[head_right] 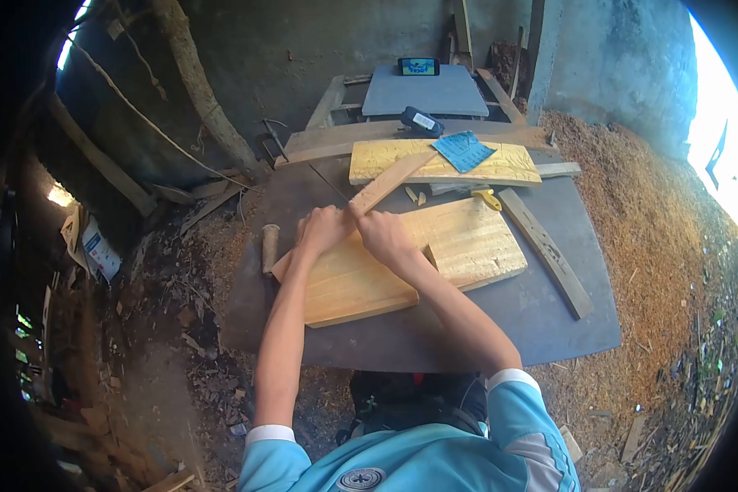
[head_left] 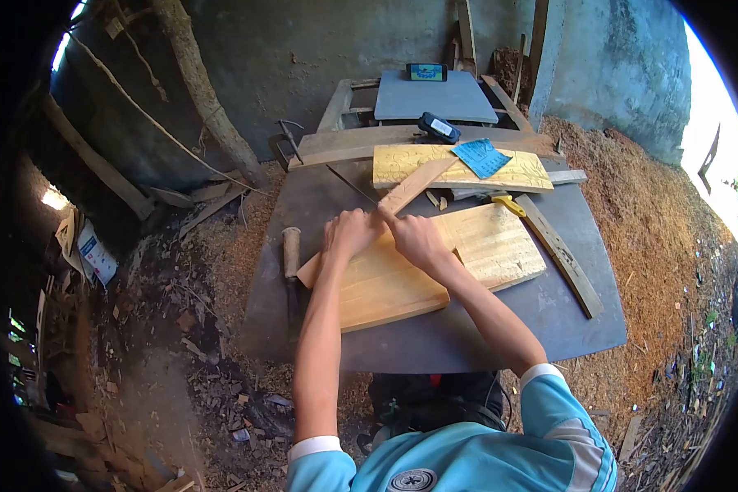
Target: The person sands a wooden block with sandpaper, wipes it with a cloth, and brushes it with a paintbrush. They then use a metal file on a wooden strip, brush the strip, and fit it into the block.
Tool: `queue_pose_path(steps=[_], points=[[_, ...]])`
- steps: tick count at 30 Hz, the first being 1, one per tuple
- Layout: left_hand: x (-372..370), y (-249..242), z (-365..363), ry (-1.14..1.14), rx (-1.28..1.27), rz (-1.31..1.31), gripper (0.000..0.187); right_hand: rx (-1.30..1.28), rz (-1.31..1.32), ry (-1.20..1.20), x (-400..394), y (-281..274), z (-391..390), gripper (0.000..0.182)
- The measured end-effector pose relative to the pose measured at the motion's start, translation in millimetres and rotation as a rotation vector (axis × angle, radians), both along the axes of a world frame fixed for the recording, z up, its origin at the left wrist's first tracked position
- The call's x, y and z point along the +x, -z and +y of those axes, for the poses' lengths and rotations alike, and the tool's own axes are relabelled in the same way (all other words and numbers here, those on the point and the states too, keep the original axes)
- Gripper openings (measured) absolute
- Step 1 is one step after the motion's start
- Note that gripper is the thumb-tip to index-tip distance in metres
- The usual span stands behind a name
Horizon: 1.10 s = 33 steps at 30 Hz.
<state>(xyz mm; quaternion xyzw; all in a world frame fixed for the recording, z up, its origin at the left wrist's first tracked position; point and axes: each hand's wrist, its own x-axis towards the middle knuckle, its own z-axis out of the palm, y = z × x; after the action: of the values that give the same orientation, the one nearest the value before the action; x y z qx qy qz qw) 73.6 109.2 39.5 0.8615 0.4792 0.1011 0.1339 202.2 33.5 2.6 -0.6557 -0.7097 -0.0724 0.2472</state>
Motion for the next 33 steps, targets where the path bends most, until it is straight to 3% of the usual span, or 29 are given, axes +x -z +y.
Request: queue_pose_path(steps=[2,8,15,21,23,27,31,33], points=[[0.8,5.2,4.8,0.025,0.052,0.013,0.053,-0.11,-0.022,0.02,2.0,-14.6,-21.8,0.062],[1.2,0.6,-3.6,0.005,0.072,0.063,0.056,-0.118,-0.09,0.011,6.3,-16.5,-77.2,0.063],[-1.1,0.6,1.3,0.007,0.016,0.02,0.056,-0.136,-0.072,0.018,2.7,-27.1,-55.7,0.059],[-0.9,1.0,4.2,-0.023,-0.053,0.041,0.056,0.079,0.066,-0.025,1.6,16.7,26.1,0.052],[-1.8,-1.8,5.1,-0.033,-0.018,0.034,0.055,-0.012,0.005,-0.008,-3.2,-2.4,28.3,0.051],[-0.4,3.6,0.9,-0.064,-0.004,0.025,0.056,-0.05,-0.036,-0.014,6.3,-0.9,-5.3,0.056],[0.5,0.9,-1.4,-0.056,0.058,0.039,0.061,-0.126,-0.011,0.006,18.0,-17.9,-106.1,0.06],[0.7,3.1,2.8,-0.03,0.033,0.047,0.06,-0.15,-0.012,0.015,21.7,-18.4,-120.5,0.061]])
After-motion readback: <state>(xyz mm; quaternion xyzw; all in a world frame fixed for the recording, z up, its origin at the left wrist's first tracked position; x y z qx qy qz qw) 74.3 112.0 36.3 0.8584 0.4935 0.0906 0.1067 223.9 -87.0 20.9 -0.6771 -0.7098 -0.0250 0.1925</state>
